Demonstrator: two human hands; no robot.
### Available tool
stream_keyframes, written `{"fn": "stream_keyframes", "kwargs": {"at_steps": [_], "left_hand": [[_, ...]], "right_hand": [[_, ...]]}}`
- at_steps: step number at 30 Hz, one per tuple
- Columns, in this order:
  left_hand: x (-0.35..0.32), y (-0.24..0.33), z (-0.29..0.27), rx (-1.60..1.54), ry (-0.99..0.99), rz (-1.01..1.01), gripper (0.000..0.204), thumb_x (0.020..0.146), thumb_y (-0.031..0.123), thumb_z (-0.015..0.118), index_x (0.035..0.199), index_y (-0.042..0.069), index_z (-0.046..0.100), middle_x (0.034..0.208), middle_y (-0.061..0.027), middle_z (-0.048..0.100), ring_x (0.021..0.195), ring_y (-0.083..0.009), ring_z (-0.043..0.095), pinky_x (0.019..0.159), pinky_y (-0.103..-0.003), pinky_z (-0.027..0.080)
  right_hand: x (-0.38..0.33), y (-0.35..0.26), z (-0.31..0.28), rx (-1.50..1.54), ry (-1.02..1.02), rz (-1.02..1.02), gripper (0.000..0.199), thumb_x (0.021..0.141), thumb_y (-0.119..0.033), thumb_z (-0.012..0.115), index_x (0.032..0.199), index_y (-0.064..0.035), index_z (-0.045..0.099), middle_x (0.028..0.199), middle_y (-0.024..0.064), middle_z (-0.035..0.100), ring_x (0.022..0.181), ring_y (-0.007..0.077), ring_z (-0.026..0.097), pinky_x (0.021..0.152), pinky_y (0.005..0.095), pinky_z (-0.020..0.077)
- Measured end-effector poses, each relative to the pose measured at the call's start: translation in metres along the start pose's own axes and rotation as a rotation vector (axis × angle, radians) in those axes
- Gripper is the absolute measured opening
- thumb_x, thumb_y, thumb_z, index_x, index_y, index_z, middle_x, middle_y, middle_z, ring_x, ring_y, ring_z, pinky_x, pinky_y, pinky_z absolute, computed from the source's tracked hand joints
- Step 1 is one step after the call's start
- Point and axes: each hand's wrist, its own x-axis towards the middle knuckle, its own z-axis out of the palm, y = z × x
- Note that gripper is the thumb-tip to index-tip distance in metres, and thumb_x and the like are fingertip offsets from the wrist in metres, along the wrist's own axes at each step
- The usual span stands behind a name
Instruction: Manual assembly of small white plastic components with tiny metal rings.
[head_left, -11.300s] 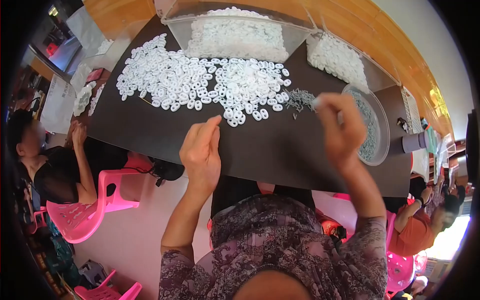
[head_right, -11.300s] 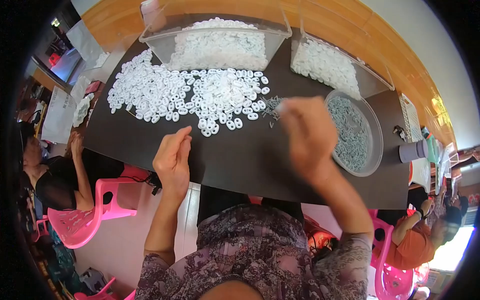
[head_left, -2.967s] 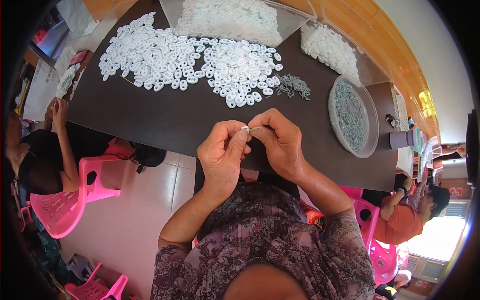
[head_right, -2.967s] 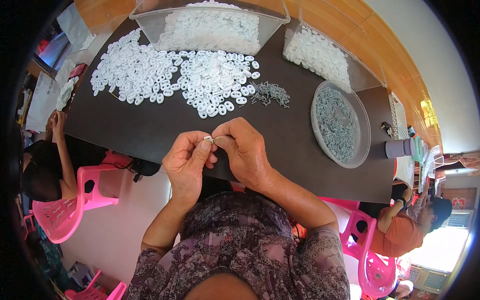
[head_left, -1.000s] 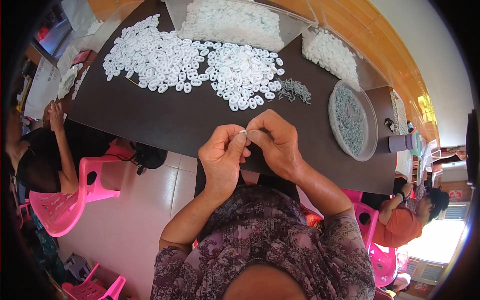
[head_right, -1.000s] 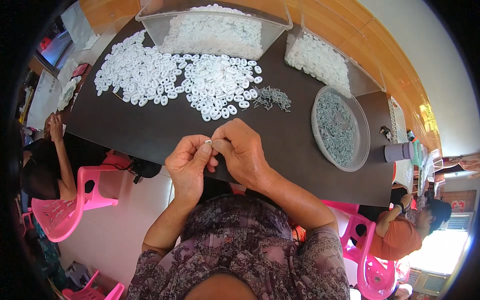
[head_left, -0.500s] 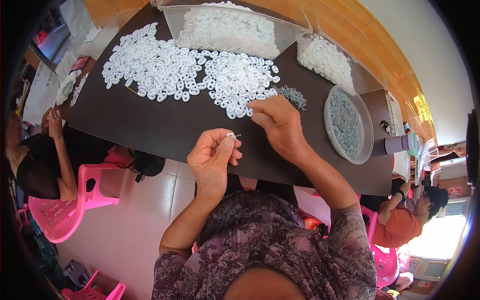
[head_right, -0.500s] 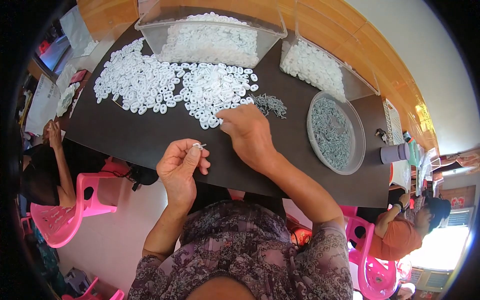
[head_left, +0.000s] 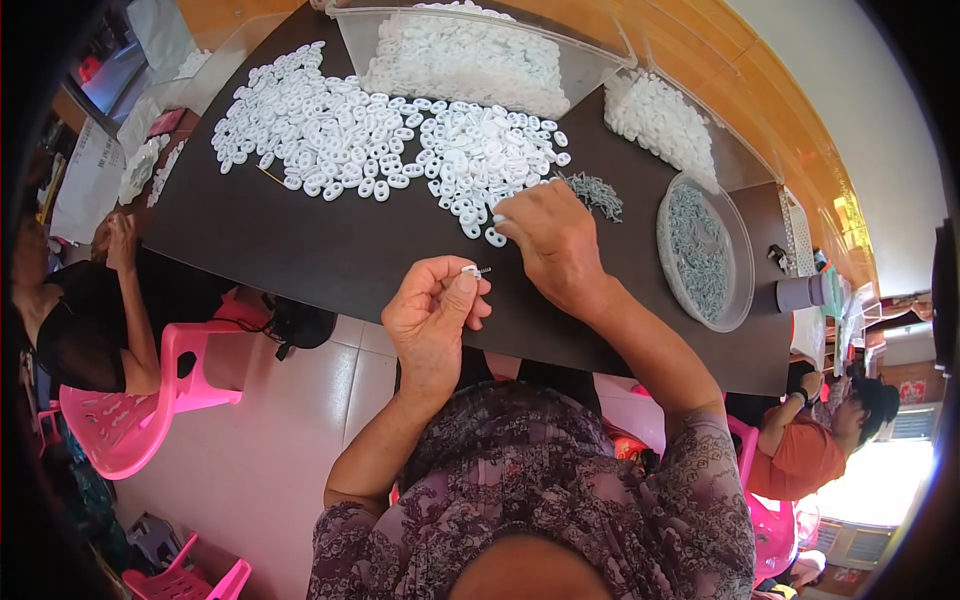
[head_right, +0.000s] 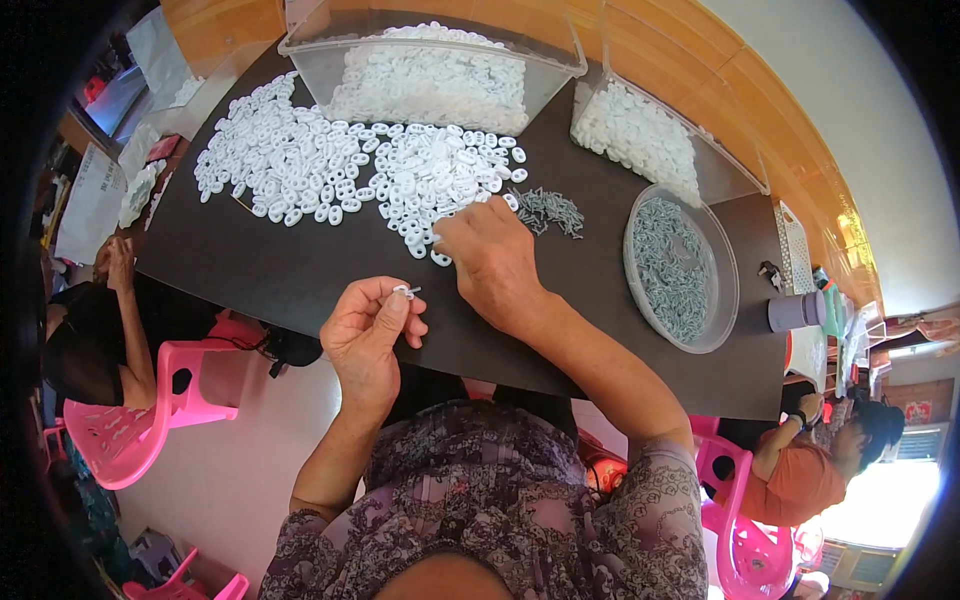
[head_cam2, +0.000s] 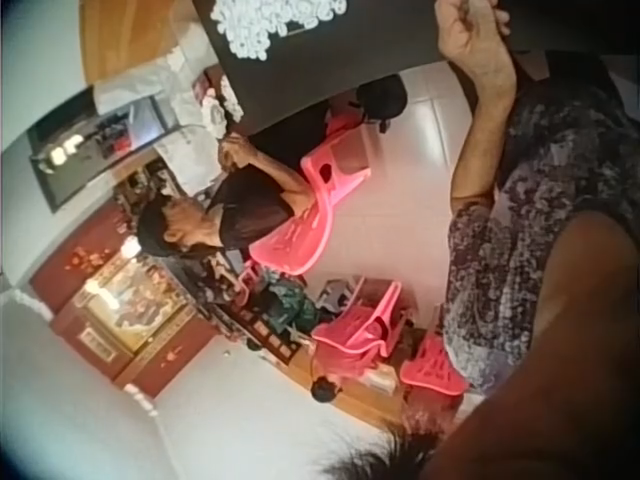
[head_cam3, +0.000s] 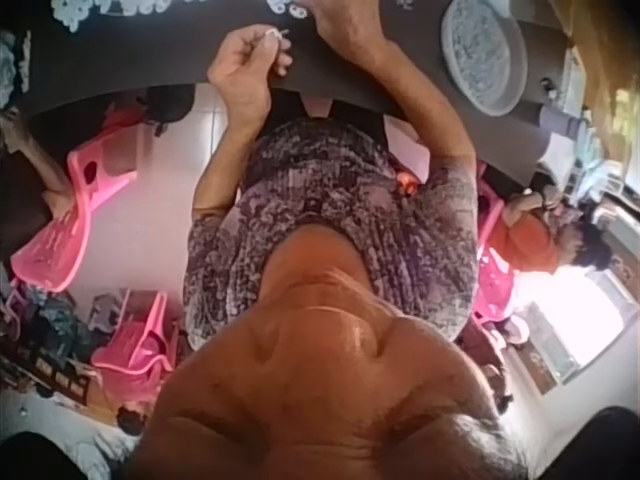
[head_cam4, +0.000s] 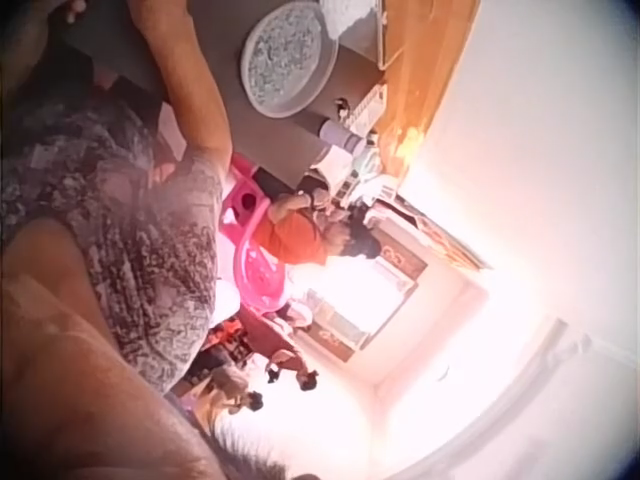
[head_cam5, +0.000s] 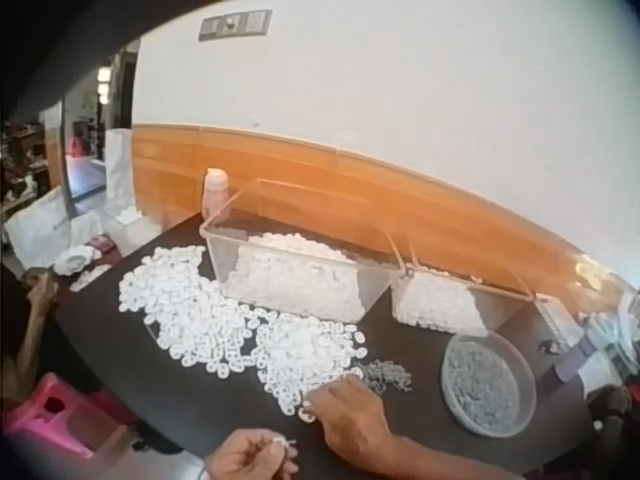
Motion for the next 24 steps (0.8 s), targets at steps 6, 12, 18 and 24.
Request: {"fn": "stream_keyframes", "kwargs": {"at_steps": [6,12,18,24], "left_hand": [[0.001,0.001,0.003,-0.011,0.024,0.011,0.011,0.091,0.006,0.057,0.097,-0.003,0.058,0.083,-0.0084,0.064,0.064,-0.008,0.057,0.054,-0.019,0.045],[0.001,0.003,0.01,-0.02,0.026,0.053,0.011,0.092,0.005,0.056,0.097,-0.004,0.057,0.084,-0.0094,0.064,0.068,-0.0096,0.059,0.056,-0.02,0.047],[-0.001,0.003,0.012,-0.045,0.03,0.067,0.012,0.092,0.005,0.056,0.097,-0.005,0.056,0.085,-0.012,0.064,0.068,-0.0138,0.061,0.058,-0.024,0.05],[-0.003,0.004,0.013,-0.074,0.049,0.038,0.011,0.091,0.005,0.055,0.096,-0.006,0.056,0.085,-0.0126,0.064,0.068,-0.0147,0.062,0.059,-0.025,0.051]], "right_hand": [[-0.011,-0.022,-0.015,0.2,-0.007,0.099,0.015,0.072,-0.003,0.068,0.087,-0.0051,0.064,0.075,0.0095,0.058,0.072,0.0287,0.054,0.062,0.0374,0.0444],[-0.02,-0.033,-0.022,0.172,-0.028,0.048,0.021,0.074,-0.003,0.07,0.094,-0.004,0.066,0.079,0.009,0.061,0.073,0.0244,0.057,0.061,0.0333,0.0454],[-0.024,-0.043,-0.021,0.294,0.037,0.124,0.019,0.073,-0.003,0.067,0.093,-0.0052,0.067,0.078,0.007,0.06,0.073,0.0234,0.055,0.063,0.0325,0.0452],[-0.026,-0.046,-0.031,0.498,-0.099,0.402,0.021,0.075,0.0,0.068,0.096,-0.0039,0.067,0.083,0.0034,0.061,0.077,0.0115,0.056,0.067,0.0257,0.0453]]}}
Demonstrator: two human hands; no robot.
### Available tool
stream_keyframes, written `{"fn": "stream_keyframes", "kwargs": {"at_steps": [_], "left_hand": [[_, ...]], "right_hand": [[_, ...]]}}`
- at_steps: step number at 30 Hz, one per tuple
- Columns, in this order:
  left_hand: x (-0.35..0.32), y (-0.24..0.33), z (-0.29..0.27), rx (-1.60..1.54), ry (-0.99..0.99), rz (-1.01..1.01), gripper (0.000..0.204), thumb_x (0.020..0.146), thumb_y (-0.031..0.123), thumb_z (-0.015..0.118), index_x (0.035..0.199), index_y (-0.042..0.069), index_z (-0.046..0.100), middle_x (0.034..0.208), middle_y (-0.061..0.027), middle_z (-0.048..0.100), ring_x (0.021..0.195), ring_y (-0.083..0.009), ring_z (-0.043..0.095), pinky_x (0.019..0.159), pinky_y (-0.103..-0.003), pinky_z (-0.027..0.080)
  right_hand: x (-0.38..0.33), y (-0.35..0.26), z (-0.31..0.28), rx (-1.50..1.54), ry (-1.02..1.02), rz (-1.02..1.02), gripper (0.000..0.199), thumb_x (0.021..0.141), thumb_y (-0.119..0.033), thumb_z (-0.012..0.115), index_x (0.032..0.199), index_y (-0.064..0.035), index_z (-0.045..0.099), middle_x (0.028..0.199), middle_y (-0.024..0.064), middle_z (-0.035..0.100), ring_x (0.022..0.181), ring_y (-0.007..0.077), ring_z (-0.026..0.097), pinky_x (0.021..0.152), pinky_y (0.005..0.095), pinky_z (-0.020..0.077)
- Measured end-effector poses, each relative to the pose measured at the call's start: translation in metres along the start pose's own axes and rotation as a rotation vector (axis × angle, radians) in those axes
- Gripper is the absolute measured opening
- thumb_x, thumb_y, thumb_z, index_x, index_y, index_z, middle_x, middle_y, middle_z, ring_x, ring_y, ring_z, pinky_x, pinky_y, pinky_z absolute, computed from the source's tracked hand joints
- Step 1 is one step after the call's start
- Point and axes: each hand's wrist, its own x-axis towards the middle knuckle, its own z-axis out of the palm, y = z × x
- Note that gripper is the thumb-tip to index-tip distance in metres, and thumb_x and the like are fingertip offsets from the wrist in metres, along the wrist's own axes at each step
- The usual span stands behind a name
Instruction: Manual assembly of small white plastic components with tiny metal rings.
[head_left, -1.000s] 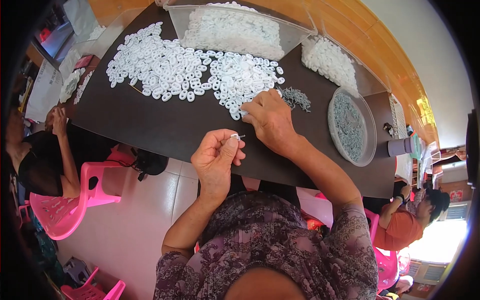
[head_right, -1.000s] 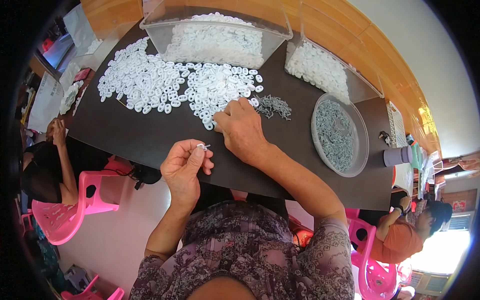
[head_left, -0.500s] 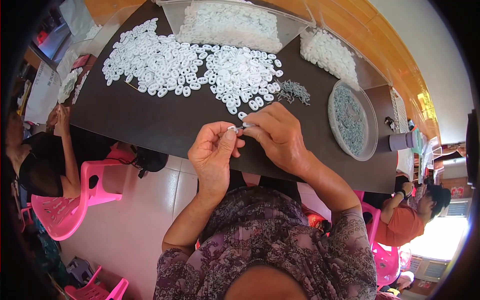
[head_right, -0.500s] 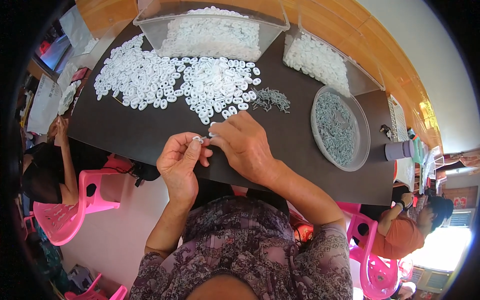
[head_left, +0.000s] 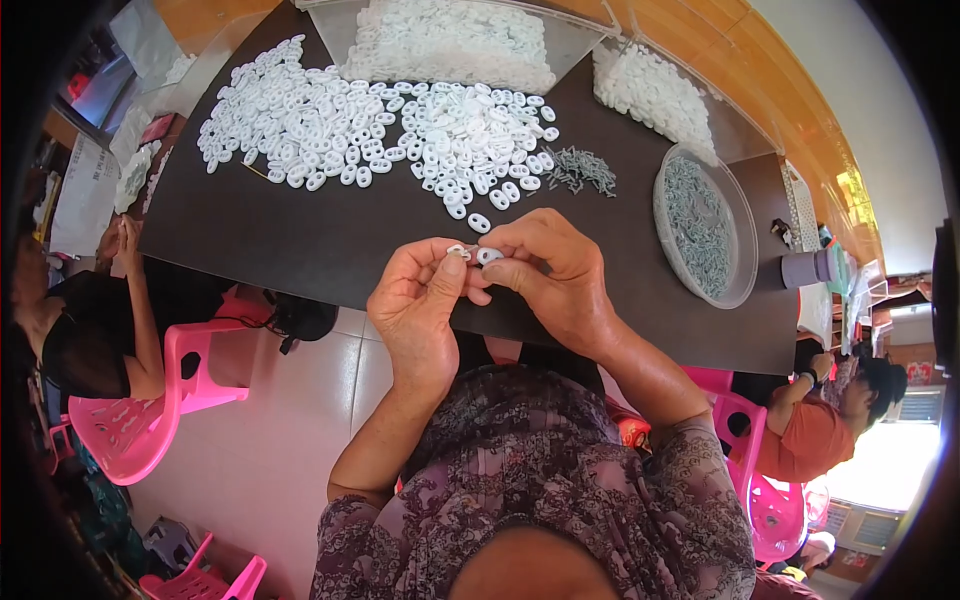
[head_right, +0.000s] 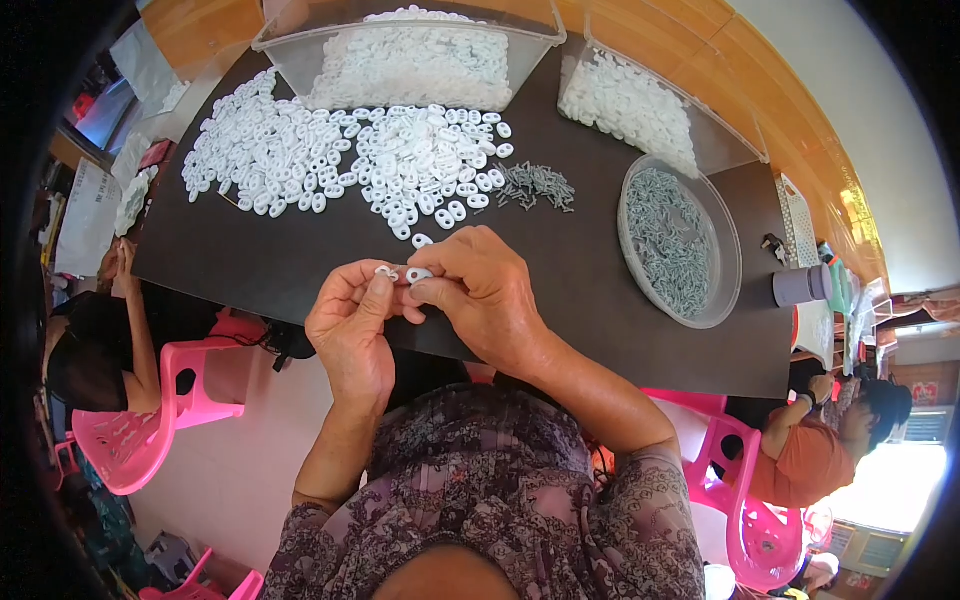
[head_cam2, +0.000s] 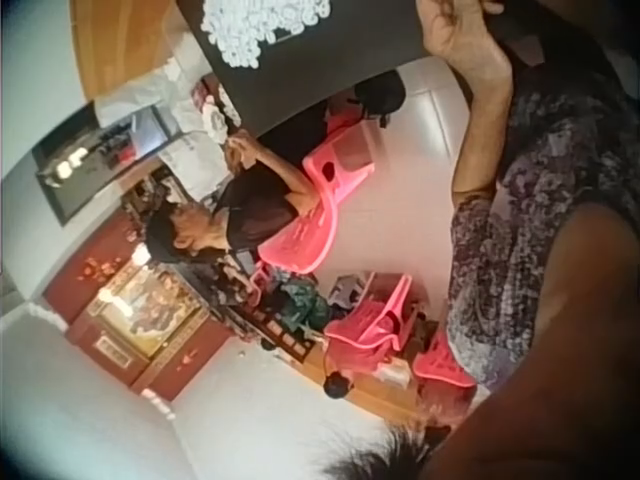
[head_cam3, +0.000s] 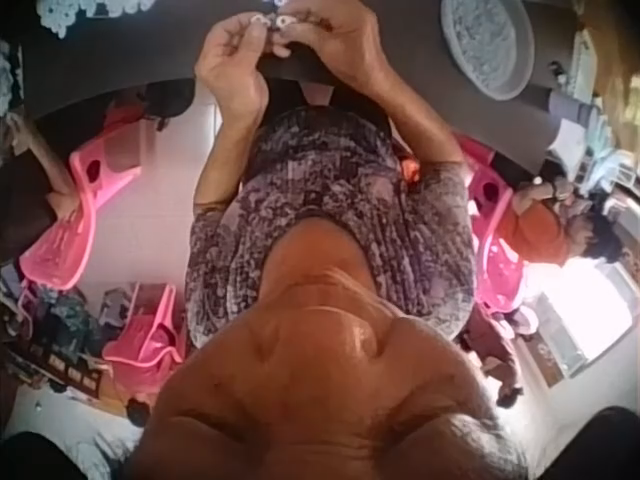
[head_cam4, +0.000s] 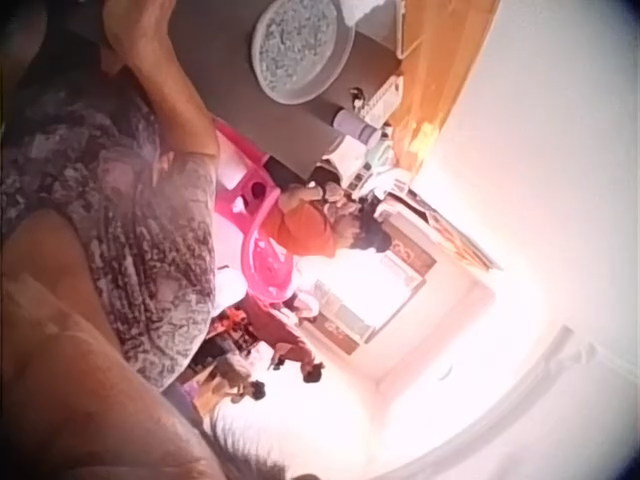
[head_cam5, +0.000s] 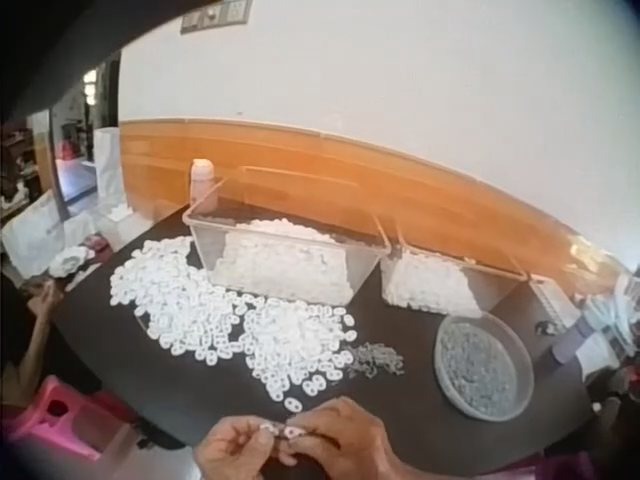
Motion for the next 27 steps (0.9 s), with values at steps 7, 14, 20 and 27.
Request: {"fn": "stream_keyframes", "kwargs": {"at_steps": [7,14,20,27], "left_hand": [[0.001,-0.001,0.0,0.026,0.025,-0.018,0.011,0.091,0.005,0.056,0.095,-0.005,0.057,0.084,-0.0135,0.065,0.067,-0.0151,0.062,0.057,-0.025,0.049],[-0.001,-0.002,0.0,0.009,-0.007,-0.044,0.012,0.091,0.006,0.057,0.095,-0.005,0.057,0.083,-0.0136,0.065,0.066,-0.0147,0.061,0.056,-0.025,0.049],[-0.004,-0.004,0.002,0.087,0.024,0.072,0.012,0.091,0.006,0.057,0.096,-0.005,0.057,0.084,-0.0136,0.065,0.067,-0.0152,0.062,0.056,-0.025,0.049],[-0.006,-0.004,0.002,0.028,-0.037,-0.015,0.012,0.092,0.005,0.055,0.098,-0.005,0.056,0.087,-0.0125,0.064,0.07,-0.0135,0.062,0.059,-0.023,0.05]], "right_hand": [[-0.005,0.004,0.005,0.388,0.083,0.201,0.015,0.079,0.002,0.063,0.092,-0.0027,0.067,0.076,0.001,0.061,0.074,0.0073,0.054,0.068,0.0226,0.0445],[-0.006,0.009,-0.001,0.538,0.004,0.311,0.018,0.085,0.001,0.061,0.103,0.0006,0.064,0.091,0.0016,0.064,0.084,0.006,0.057,0.076,0.0208,0.0452],[-0.006,0.009,0.004,0.543,0.02,0.278,0.014,0.086,0.0,0.059,0.098,-0.0015,0.065,0.083,-0.0016,0.061,0.076,0.003,0.053,0.067,0.0195,0.0437],[-0.008,0.014,0.006,0.167,0.073,0.029,0.009,0.086,-0.003,0.061,0.094,-0.0007,0.064,0.081,0.0037,0.06,0.076,0.0107,0.055,0.067,0.0247,0.0443]]}}
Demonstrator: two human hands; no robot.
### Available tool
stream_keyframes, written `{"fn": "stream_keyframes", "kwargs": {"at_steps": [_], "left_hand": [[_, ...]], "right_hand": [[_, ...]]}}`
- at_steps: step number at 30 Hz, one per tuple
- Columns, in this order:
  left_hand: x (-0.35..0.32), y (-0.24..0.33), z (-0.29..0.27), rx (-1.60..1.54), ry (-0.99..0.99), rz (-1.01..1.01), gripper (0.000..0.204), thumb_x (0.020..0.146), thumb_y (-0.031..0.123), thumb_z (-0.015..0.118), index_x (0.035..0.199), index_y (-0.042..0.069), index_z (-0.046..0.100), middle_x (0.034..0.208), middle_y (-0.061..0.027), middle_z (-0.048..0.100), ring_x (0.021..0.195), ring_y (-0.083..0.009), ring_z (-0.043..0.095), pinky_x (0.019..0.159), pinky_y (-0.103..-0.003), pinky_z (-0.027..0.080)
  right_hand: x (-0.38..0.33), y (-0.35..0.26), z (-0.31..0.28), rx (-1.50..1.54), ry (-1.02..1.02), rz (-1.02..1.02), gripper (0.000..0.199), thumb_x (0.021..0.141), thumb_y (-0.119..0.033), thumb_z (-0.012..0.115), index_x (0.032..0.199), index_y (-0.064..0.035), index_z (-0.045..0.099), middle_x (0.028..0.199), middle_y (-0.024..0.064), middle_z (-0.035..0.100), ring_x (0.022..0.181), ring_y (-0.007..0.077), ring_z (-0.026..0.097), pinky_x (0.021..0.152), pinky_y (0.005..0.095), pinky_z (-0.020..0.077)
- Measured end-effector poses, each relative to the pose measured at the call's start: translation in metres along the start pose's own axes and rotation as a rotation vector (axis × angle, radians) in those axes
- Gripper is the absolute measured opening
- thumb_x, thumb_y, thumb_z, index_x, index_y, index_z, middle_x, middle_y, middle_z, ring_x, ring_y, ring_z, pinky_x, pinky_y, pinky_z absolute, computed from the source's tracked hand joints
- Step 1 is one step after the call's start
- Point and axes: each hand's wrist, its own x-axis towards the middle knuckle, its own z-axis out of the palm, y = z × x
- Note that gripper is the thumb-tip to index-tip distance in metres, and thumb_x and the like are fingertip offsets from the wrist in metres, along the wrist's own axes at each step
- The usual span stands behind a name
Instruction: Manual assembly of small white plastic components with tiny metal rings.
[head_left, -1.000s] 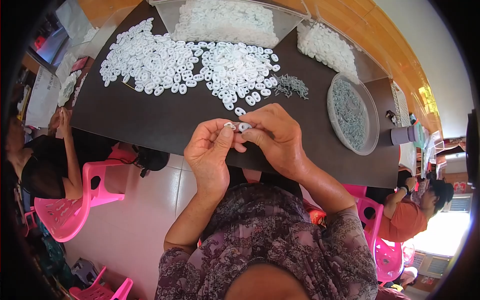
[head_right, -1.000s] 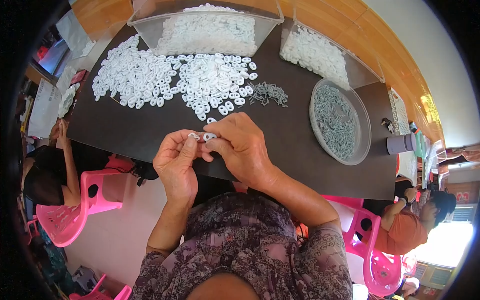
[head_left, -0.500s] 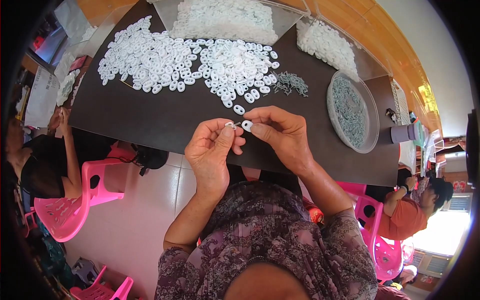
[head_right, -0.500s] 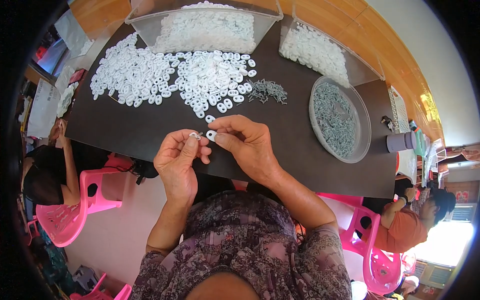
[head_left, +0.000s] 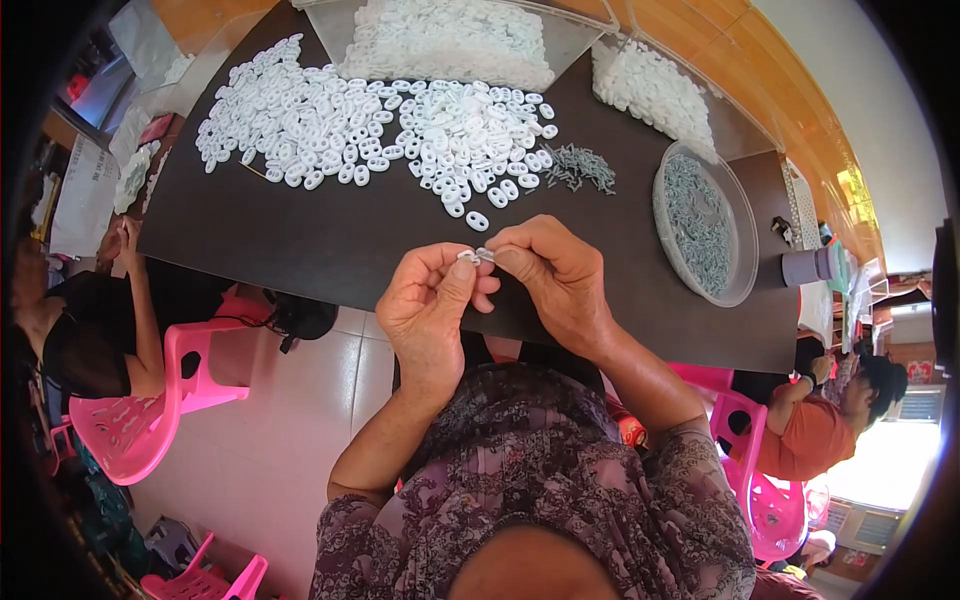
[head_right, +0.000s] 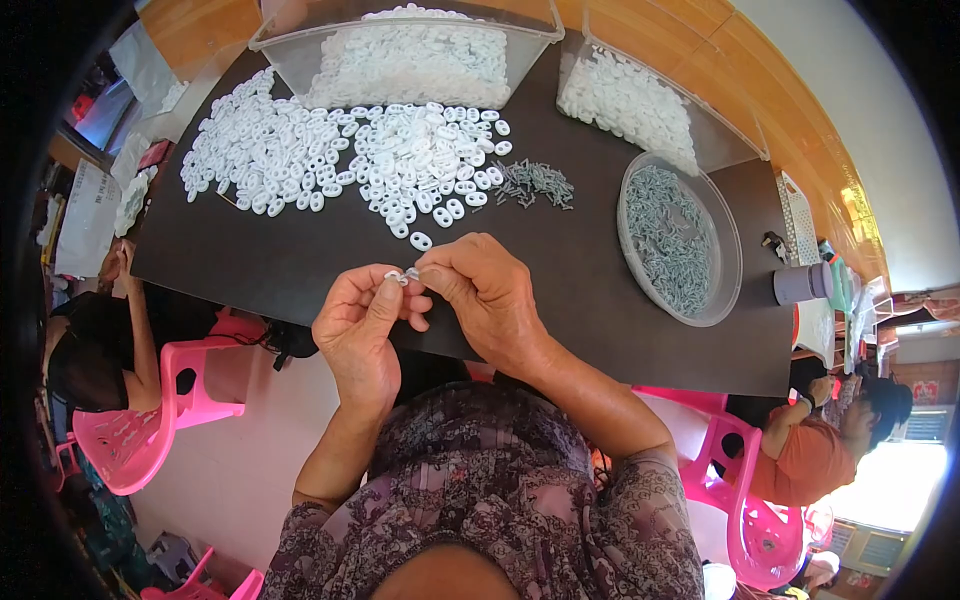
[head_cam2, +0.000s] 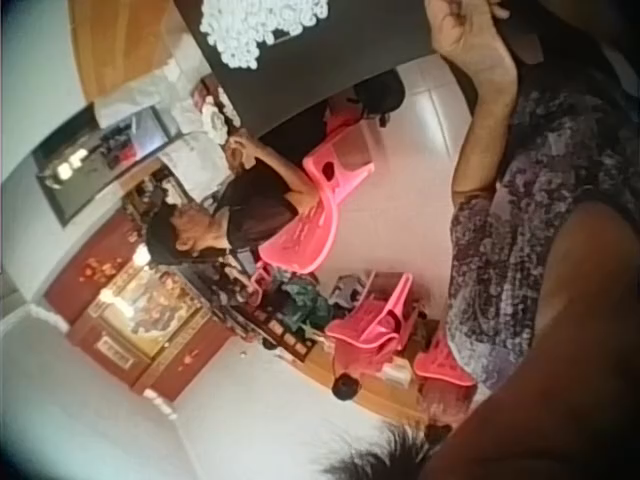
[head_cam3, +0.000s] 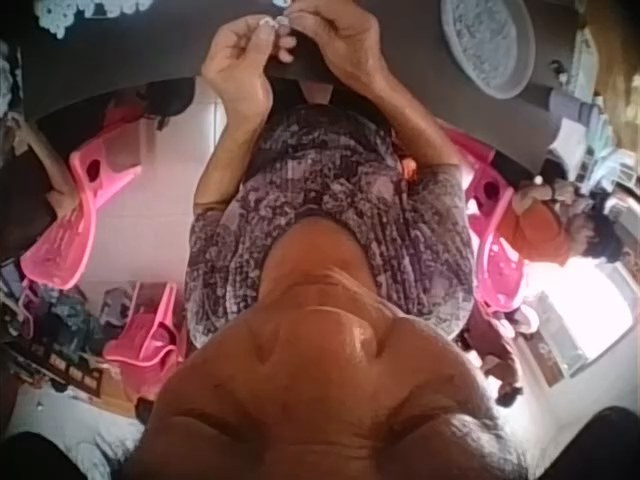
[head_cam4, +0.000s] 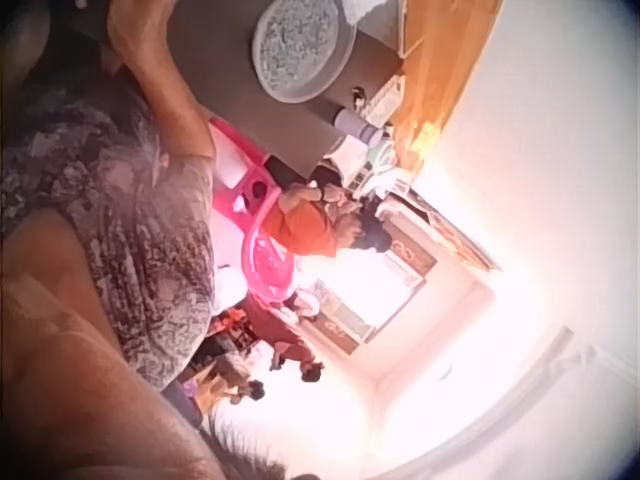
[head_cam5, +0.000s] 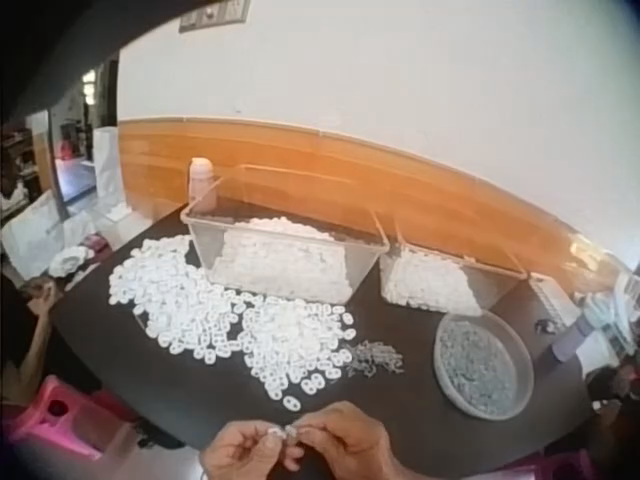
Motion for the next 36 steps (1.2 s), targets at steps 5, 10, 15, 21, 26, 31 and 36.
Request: {"fn": "stream_keyframes", "kwargs": {"at_steps": [5,10,15,21,26,31,36], "left_hand": [[0.001,-0.001,0.0,-0.035,-0.021,-0.041,0.013,0.091,0.005,0.056,0.097,-0.006,0.057,0.086,-0.0134,0.065,0.068,-0.015,0.063,0.057,-0.024,0.051],[0.007,0.003,-0.004,-0.161,-0.031,-0.191,0.014,0.091,0.007,0.057,0.096,-0.006,0.058,0.083,-0.0144,0.065,0.066,-0.0182,0.064,0.053,-0.027,0.051],[0.007,0.005,-0.006,-0.204,-0.068,-0.231,0.016,0.091,0.009,0.057,0.096,-0.006,0.058,0.083,-0.0151,0.065,0.065,-0.0187,0.064,0.053,-0.027,0.051],[0.006,0.007,-0.005,-0.191,-0.08,-0.248,0.015,0.091,0.009,0.057,0.096,-0.006,0.058,0.082,-0.0154,0.066,0.065,-0.0182,0.064,0.052,-0.026,0.051],[0.006,0.008,-0.006,-0.134,-0.015,-0.227,0.012,0.09,0.007,0.058,0.095,-0.005,0.059,0.082,-0.0145,0.066,0.063,-0.0163,0.063,0.052,-0.025,0.049],[0.005,0.007,-0.005,-0.097,-0.045,-0.17,0.015,0.089,0.005,0.058,0.1,-0.005,0.058,0.08,-0.0126,0.065,0.062,-0.0154,0.061,0.05,-0.025,0.047],[0.002,0.005,-0.003,-0.032,-0.043,-0.13,0.016,0.089,0.004,0.059,0.101,-0.005,0.059,0.082,-0.0133,0.065,0.064,-0.0145,0.062,0.052,-0.023,0.049]], "right_hand": [[0.001,0.003,0.0,-0.062,-0.028,-0.027,0.007,0.087,-0.001,0.06,0.093,0.0005,0.063,0.083,0.005,0.059,0.078,0.0107,0.055,0.069,0.0249,0.0445],[0.001,-0.003,-0.002,0.082,-0.079,0.061,0.004,0.084,-0.004,0.061,0.087,-0.002,0.063,0.073,0.0032,0.056,0.07,0.0127,0.053,0.063,0.029,0.0435],[0.005,-0.011,-0.006,0.395,-0.141,0.251,0.007,0.086,-0.005,0.062,0.089,0.0005,0.061,0.076,0.0021,0.059,0.072,0.0074,0.055,0.065,0.0241,0.0453],[0.003,-0.008,-0.005,0.509,-0.087,0.325,0.011,0.088,-0.007,0.06,0.094,0.0022,0.06,0.084,0.0047,0.063,0.076,0.0073,0.057,0.067,0.022,0.0459],[0.004,-0.005,-0.009,0.375,-0.029,0.331,0.011,0.089,-0.007,0.057,0.095,0.0007,0.062,0.087,0.0029,0.064,0.074,0.0058,0.055,0.064,0.0209,0.0435],[0.004,0.001,-0.007,0.396,-0.074,0.285,0.009,0.09,-0.009,0.057,0.092,-0.0017,0.062,0.08,-0.0012,0.061,0.071,0.0038,0.051,0.06,0.0194,0.0416],[0.003,0.001,-0.011,0.376,-0.111,0.309,0.008,0.09,-0.008,0.057,0.093,-0.0024,0.062,0.079,-0.0021,0.06,0.071,0.0037,0.05,0.06,0.0196,0.0415]]}}
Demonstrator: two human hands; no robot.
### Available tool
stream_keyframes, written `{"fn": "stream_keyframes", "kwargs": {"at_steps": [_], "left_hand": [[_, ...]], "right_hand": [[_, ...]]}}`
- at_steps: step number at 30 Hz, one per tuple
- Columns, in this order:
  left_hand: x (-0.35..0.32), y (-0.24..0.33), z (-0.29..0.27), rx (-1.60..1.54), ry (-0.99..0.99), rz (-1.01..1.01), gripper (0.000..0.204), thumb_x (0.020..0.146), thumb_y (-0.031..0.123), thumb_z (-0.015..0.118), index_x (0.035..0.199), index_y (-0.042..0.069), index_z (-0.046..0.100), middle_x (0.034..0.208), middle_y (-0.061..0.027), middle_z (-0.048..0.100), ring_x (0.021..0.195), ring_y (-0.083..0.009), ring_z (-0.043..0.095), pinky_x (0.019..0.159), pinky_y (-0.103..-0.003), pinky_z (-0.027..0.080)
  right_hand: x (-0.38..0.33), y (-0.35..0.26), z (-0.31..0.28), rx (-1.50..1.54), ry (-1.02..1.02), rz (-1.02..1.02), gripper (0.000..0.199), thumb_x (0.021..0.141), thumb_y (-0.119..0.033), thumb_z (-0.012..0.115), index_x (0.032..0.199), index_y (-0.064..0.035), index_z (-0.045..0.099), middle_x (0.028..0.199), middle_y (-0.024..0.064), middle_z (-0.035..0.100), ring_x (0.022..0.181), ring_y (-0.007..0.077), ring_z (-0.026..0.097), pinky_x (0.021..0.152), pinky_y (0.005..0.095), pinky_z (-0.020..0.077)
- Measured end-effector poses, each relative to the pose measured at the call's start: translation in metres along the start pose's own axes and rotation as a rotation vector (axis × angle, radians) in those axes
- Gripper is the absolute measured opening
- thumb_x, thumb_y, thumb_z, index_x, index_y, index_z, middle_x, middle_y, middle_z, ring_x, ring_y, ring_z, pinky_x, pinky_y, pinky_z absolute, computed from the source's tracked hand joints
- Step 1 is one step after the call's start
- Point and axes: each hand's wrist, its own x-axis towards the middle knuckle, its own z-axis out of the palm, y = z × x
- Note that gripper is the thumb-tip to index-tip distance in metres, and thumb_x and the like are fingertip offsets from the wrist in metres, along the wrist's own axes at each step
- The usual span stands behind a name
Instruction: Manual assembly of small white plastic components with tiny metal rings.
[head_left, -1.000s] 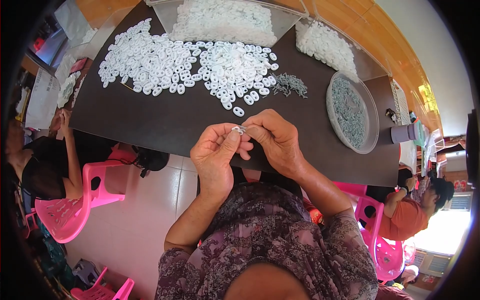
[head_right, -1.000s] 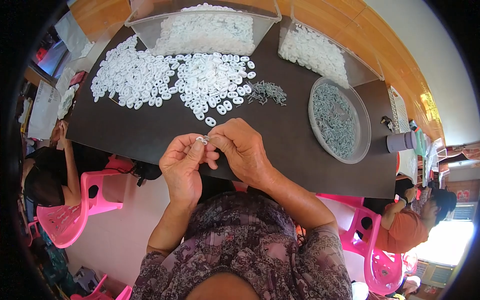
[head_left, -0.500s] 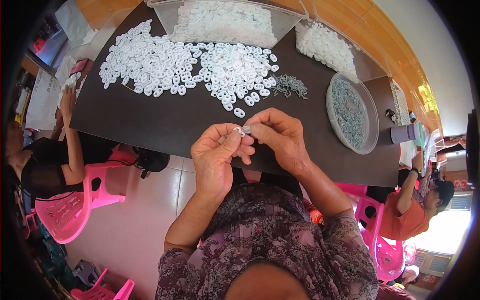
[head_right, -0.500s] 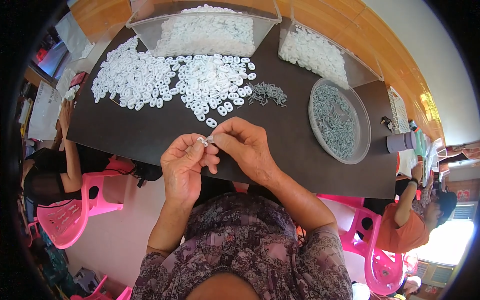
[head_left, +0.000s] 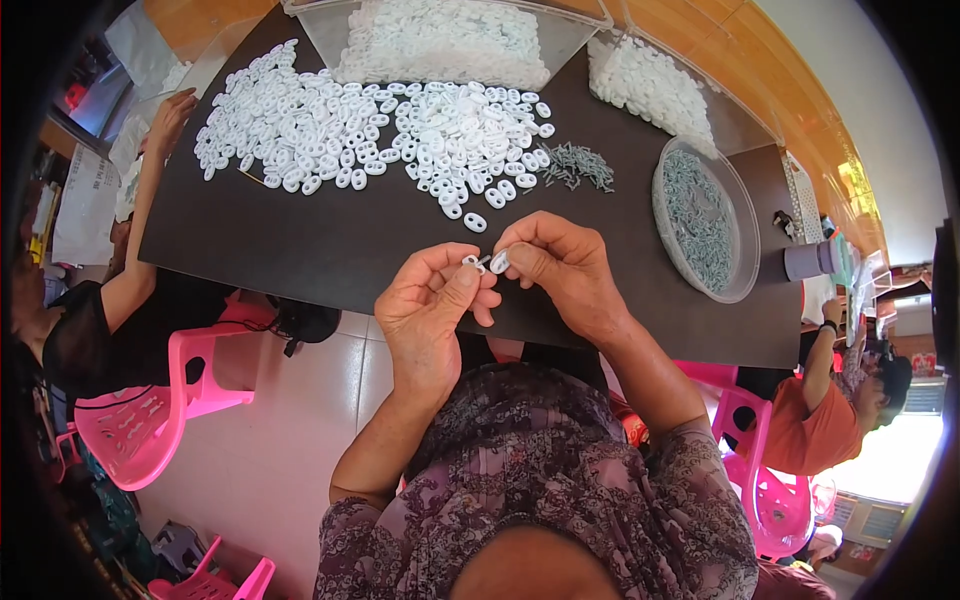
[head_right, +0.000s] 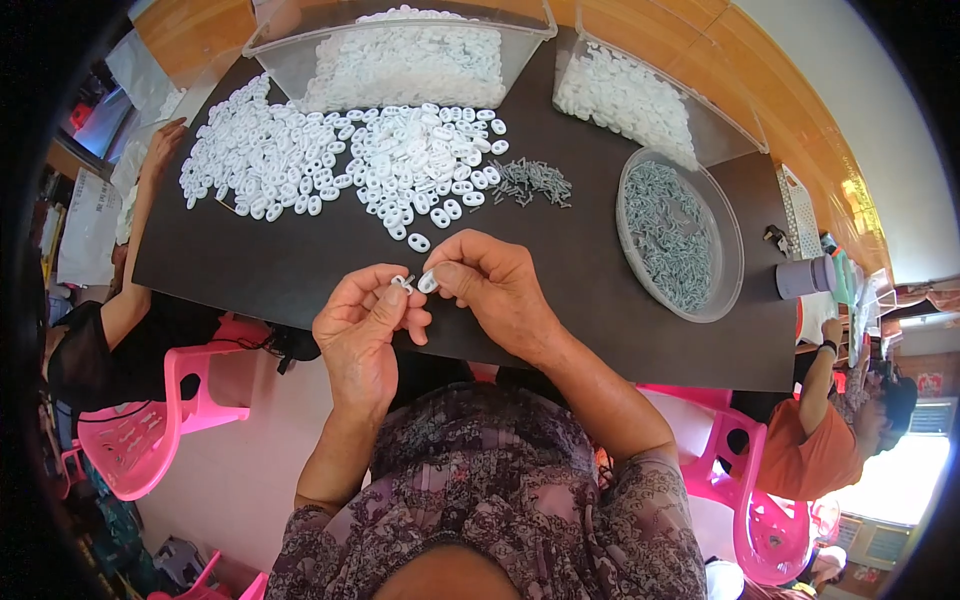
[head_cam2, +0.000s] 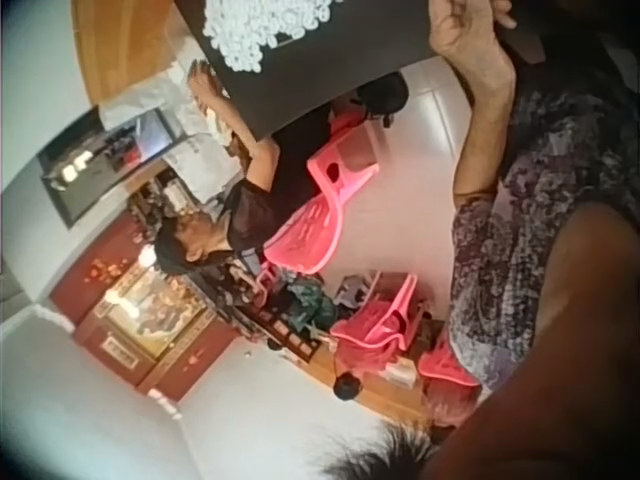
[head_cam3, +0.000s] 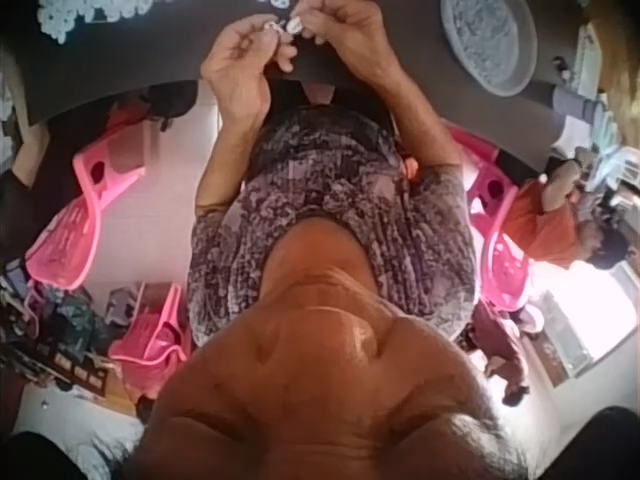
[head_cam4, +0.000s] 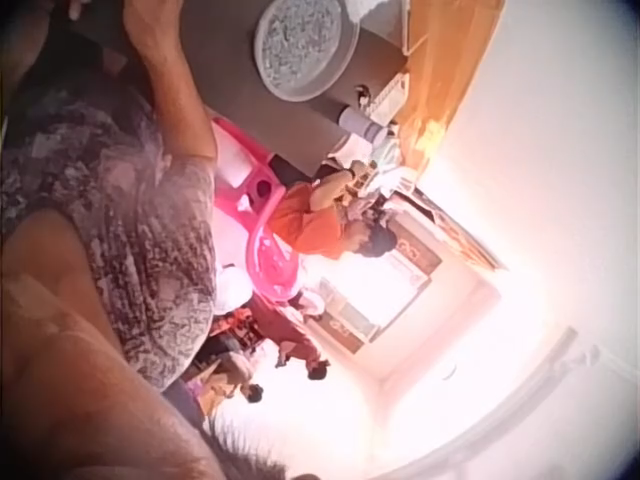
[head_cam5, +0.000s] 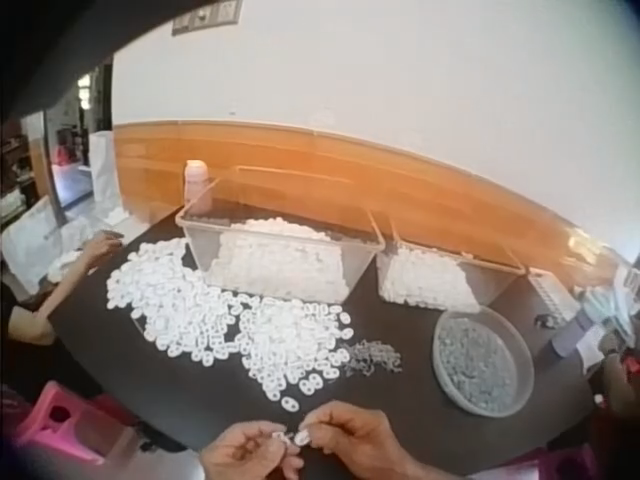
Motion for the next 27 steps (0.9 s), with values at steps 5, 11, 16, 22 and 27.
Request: {"fn": "stream_keyframes", "kwargs": {"at_steps": [5,11,16,22,27], "left_hand": [[-0.001,-0.001,0.004,-0.029,-0.006,-0.005,0.015,0.09,0.005,0.058,0.1,-0.005,0.058,0.084,-0.014,0.065,0.067,-0.0152,0.063,0.053,-0.024,0.05],[-0.005,-0.003,0.008,-0.054,-0.005,-0.025,0.015,0.09,0.005,0.058,0.101,-0.005,0.056,0.086,-0.0147,0.065,0.068,-0.0163,0.064,0.055,-0.025,0.052],[-0.01,-0.003,0.009,-0.017,0.008,0.008,0.017,0.09,0.006,0.058,0.103,-0.006,0.056,0.084,-0.0138,0.065,0.068,-0.0155,0.063,0.055,-0.025,0.051],[-0.019,-0.002,0.023,0.111,0.007,0.077,0.02,0.09,0.004,0.058,0.107,-0.005,0.058,0.084,-0.0115,0.064,0.067,-0.0121,0.061,0.056,-0.022,0.049],[-0.025,-0.003,0.036,0.197,0.022,0.099,0.017,0.09,0.003,0.058,0.106,-0.004,0.059,0.084,-0.01,0.065,0.067,-0.0105,0.06,0.055,-0.021,0.048]], "right_hand": [[-0.002,-0.008,0.003,-0.032,0.025,0.031,0.01,0.09,-0.009,0.057,0.094,-0.0016,0.062,0.082,-0.0002,0.063,0.072,0.0046,0.054,0.061,0.0189,0.0427],[-0.006,-0.007,0.009,0.035,0.071,-0.051,0.011,0.09,-0.008,0.055,0.095,-0.0011,0.063,0.081,-0.0008,0.062,0.072,0.004,0.054,0.061,0.0188,0.0426],[-0.008,-0.008,-0.001,0.009,0.068,-0.02,0.013,0.089,-0.006,0.055,0.099,-0.0005,0.063,0.084,0.0007,0.063,0.075,0.0044,0.055,0.063,0.0192,0.0428],[-0.012,-0.012,-0.006,0.086,0.077,-0.049,0.013,0.087,-0.002,0.057,0.097,0.0003,0.064,0.083,-0.0009,0.064,0.074,0.0038,0.054,0.064,0.0193,0.0435],[-0.018,-0.014,-0.017,0.098,0.076,-0.044,0.012,0.086,-0.001,0.058,0.095,0.0004,0.066,0.08,-0.0022,0.062,0.073,0.0038,0.052,0.064,0.019,0.0422]]}}
